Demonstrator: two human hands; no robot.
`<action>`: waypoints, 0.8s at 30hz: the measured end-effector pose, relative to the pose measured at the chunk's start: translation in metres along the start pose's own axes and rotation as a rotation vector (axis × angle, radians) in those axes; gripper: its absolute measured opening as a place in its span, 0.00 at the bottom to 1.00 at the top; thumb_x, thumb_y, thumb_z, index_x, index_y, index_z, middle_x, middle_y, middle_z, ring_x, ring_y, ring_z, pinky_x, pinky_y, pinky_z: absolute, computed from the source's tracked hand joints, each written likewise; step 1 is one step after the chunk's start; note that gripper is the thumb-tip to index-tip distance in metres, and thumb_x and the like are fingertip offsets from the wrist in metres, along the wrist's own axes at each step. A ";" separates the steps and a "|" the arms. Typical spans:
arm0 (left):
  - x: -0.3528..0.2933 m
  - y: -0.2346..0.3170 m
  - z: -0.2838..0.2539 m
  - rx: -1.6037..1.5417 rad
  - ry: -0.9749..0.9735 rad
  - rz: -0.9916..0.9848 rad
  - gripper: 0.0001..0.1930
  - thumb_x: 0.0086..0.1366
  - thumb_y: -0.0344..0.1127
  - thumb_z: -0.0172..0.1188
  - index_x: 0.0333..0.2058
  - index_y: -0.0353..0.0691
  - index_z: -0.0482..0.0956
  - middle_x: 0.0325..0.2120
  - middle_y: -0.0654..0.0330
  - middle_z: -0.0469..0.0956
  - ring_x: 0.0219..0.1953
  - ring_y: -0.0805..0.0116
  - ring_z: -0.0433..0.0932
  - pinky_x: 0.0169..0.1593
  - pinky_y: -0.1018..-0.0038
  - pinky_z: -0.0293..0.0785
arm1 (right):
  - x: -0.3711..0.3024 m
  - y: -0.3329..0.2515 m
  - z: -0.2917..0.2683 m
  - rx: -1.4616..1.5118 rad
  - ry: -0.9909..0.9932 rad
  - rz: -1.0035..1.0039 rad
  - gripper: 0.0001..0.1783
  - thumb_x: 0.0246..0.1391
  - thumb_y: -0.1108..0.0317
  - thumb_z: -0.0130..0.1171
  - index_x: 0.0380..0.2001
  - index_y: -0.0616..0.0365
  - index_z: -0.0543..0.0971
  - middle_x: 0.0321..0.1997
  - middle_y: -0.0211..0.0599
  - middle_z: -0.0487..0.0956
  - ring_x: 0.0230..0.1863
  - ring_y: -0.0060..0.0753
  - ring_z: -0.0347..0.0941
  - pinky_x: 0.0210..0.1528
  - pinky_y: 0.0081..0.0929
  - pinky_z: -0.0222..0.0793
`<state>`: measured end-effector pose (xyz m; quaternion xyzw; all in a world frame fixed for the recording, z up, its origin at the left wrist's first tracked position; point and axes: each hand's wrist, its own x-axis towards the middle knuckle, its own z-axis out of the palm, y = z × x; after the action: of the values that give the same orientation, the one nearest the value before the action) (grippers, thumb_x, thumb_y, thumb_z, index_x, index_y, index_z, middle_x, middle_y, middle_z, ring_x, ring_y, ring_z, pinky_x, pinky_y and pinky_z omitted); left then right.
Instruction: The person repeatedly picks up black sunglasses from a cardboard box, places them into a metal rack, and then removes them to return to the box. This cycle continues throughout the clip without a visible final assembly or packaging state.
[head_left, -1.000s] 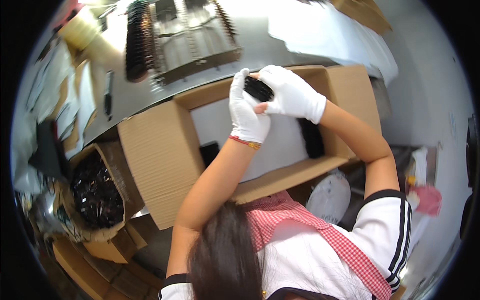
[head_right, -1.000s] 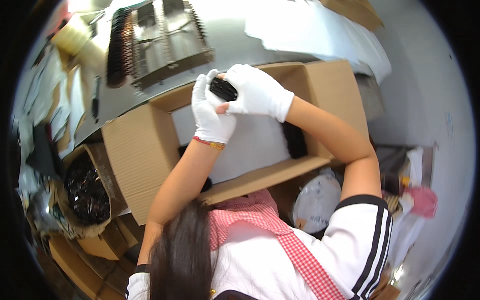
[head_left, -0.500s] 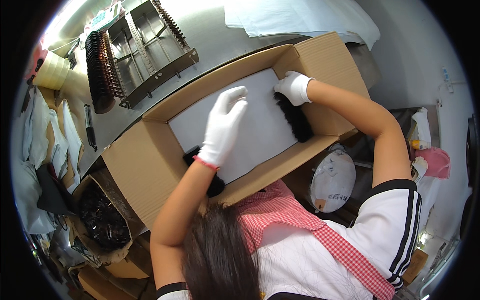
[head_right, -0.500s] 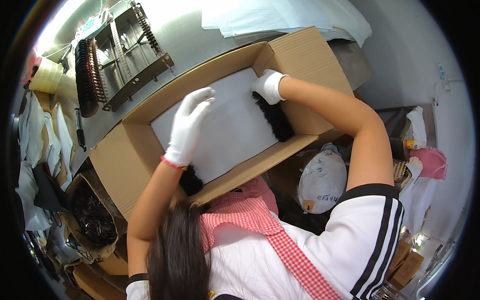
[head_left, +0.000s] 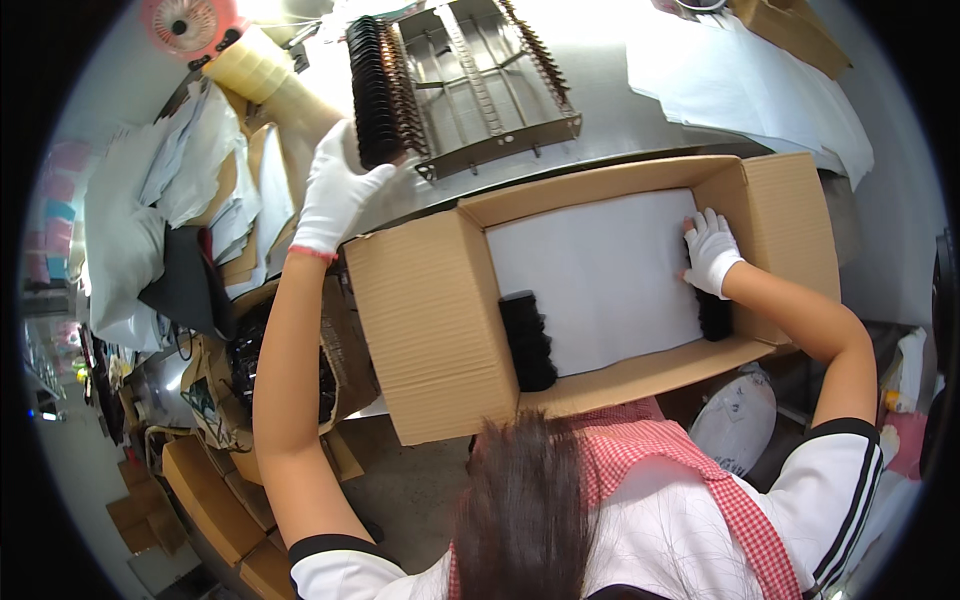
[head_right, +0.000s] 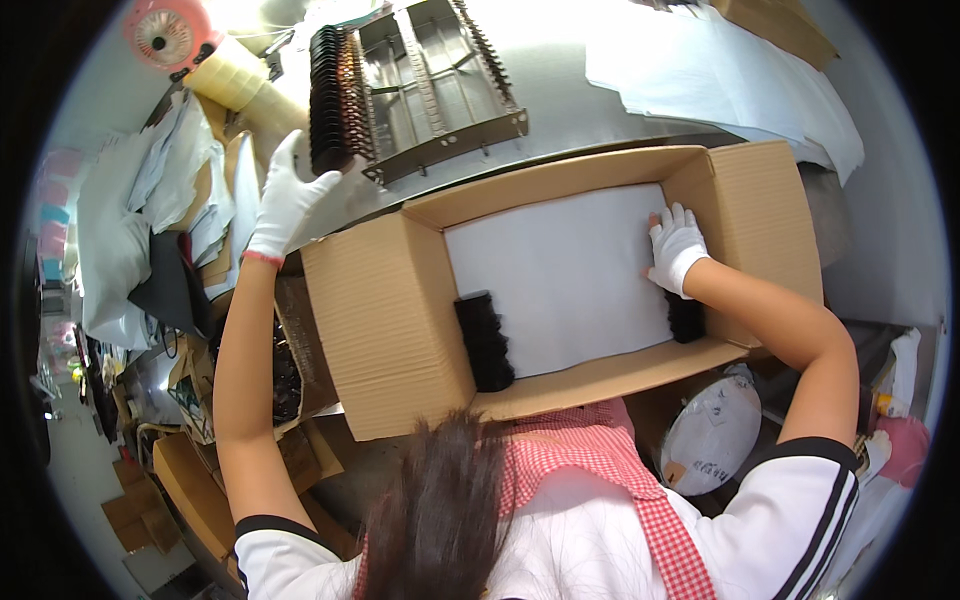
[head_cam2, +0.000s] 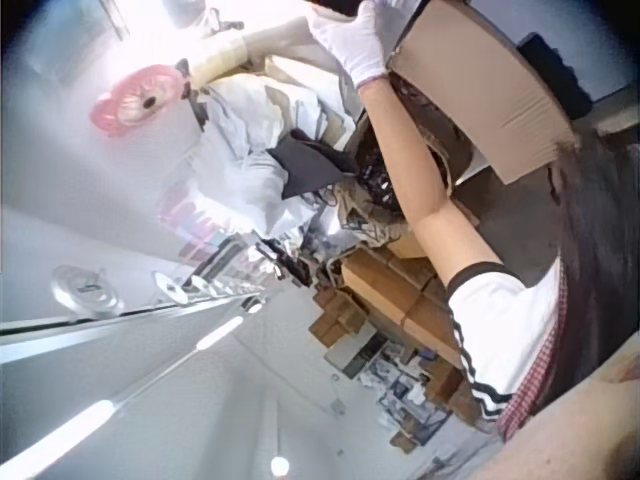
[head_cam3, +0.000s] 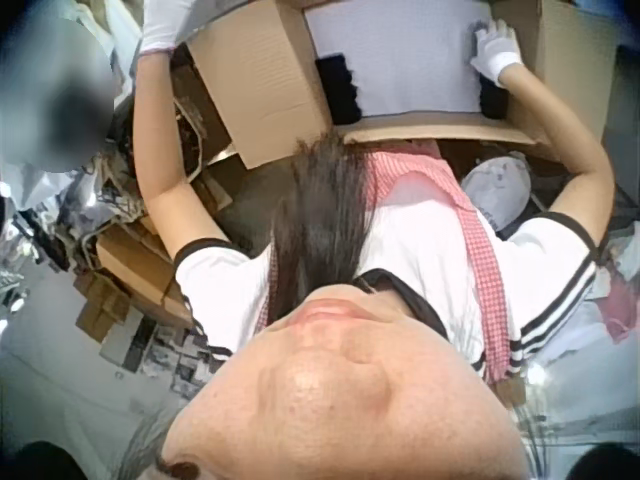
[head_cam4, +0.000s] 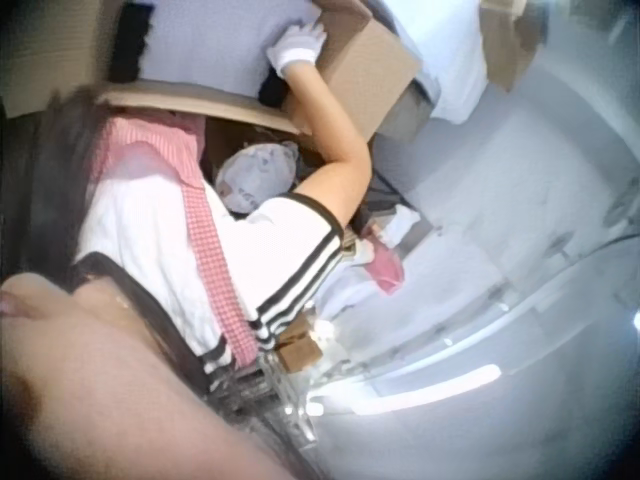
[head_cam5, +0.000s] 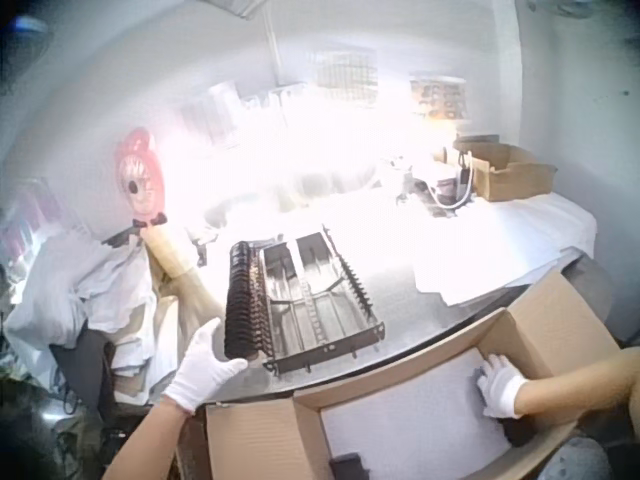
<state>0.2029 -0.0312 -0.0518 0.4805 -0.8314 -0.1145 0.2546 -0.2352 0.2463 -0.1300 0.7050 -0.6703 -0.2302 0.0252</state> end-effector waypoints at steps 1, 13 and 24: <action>0.008 -0.007 0.000 -0.059 -0.075 -0.012 0.44 0.50 0.42 0.76 0.61 0.30 0.66 0.58 0.42 0.70 0.62 0.50 0.69 0.66 0.64 0.64 | 0.004 -0.002 -0.020 -0.164 -0.104 -0.025 0.23 0.54 0.54 0.65 0.46 0.59 0.77 0.50 0.47 0.76 0.55 0.48 0.72 0.59 0.38 0.65; 0.059 0.023 -0.002 0.133 -0.479 0.003 0.28 0.58 0.53 0.68 0.41 0.32 0.73 0.37 0.43 0.81 0.42 0.52 0.81 0.47 0.65 0.75 | 0.178 -0.130 -0.164 0.704 0.758 -0.315 0.10 0.49 0.60 0.68 0.32 0.53 0.84 0.52 0.46 0.78 0.53 0.48 0.72 0.60 0.40 0.64; 0.035 0.080 0.004 0.425 -0.368 -0.123 0.13 0.63 0.36 0.52 0.40 0.33 0.75 0.33 0.41 0.82 0.36 0.47 0.84 0.43 0.57 0.78 | 0.187 -0.125 -0.157 0.760 0.744 -0.312 0.11 0.49 0.64 0.66 0.36 0.55 0.83 0.49 0.45 0.78 0.49 0.47 0.73 0.55 0.39 0.68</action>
<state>0.1272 -0.0211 -0.0098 0.5437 -0.8383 -0.0381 -0.0147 -0.0631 0.0375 -0.0875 0.7892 -0.5398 0.2915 -0.0301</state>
